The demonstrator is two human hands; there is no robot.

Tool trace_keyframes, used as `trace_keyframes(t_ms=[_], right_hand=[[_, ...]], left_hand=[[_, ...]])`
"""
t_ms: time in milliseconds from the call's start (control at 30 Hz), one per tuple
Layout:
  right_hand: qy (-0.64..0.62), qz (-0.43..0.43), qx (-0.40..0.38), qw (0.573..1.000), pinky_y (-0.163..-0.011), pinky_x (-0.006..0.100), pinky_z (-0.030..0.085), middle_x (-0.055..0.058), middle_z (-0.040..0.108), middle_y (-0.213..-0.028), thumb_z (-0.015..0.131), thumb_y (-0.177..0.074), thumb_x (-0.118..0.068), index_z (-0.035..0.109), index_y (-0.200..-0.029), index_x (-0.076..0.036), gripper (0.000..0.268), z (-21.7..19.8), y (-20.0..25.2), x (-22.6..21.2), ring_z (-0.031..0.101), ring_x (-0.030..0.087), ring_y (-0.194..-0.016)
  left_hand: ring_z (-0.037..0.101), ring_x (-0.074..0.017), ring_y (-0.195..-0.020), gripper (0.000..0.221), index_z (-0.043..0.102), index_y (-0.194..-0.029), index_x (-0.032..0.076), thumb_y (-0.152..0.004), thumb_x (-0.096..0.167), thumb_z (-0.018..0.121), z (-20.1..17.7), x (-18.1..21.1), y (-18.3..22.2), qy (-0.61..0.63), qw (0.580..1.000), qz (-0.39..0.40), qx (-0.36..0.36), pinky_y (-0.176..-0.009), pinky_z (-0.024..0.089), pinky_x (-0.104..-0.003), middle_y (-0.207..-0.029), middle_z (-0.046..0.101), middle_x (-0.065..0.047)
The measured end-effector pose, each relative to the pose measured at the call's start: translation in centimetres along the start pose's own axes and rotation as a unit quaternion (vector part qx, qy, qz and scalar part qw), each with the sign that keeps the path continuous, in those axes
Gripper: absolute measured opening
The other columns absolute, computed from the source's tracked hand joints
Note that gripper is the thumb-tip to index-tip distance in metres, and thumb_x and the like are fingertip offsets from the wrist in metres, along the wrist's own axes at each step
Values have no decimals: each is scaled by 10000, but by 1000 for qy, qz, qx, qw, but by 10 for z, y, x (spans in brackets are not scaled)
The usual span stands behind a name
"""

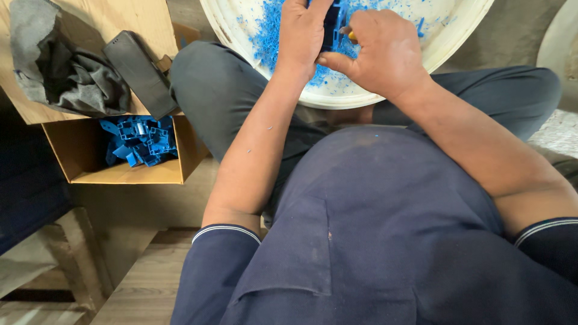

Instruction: The person uses a hand tool to remove excess material from various blue plastic components over a bucket of shavings.

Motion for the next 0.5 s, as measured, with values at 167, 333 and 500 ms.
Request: trace_keyframes(t_ms=[167, 333, 500], right_hand=[[7, 1, -10, 1000, -664, 433, 486, 84, 627, -820, 867, -924, -518, 633, -840, -64, 518, 3, 1, -1, 633, 314, -765], [-13, 48, -57, 997, -583, 440, 447, 98, 582, -684, 783, -979, -562, 616, -781, -73, 553, 11, 1, 6, 598, 329, -644], [-101, 102, -88, 986, -584, 432, 427, 122, 544, -649, 716, -1030, -587, 586, -772, -50, 610, 14, 2, 17, 564, 337, -608]], left_hand=[[548, -79, -735, 198, 718, -968, -35, -987, 162, 722, -1, -3, -1, 42, 999, -3, 2, -675, 461, -305, -856, 678, -7], [570, -78, -812, 178, 723, -1016, -22, -1007, 152, 690, -8, -7, -3, 28, 999, 30, 21, -752, 476, -297, -917, 698, -8], [548, -88, -850, 160, 688, -1116, -16, -1072, 132, 647, -18, -6, -5, 102, 992, 47, 50, -762, 444, -297, -976, 672, -17]])
Point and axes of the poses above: each hand's wrist, its own y-axis away from the middle knuckle, its own z-axis out of the palm, x = y × z, the point moved 8 cm from there along -y, towards the middle knuckle
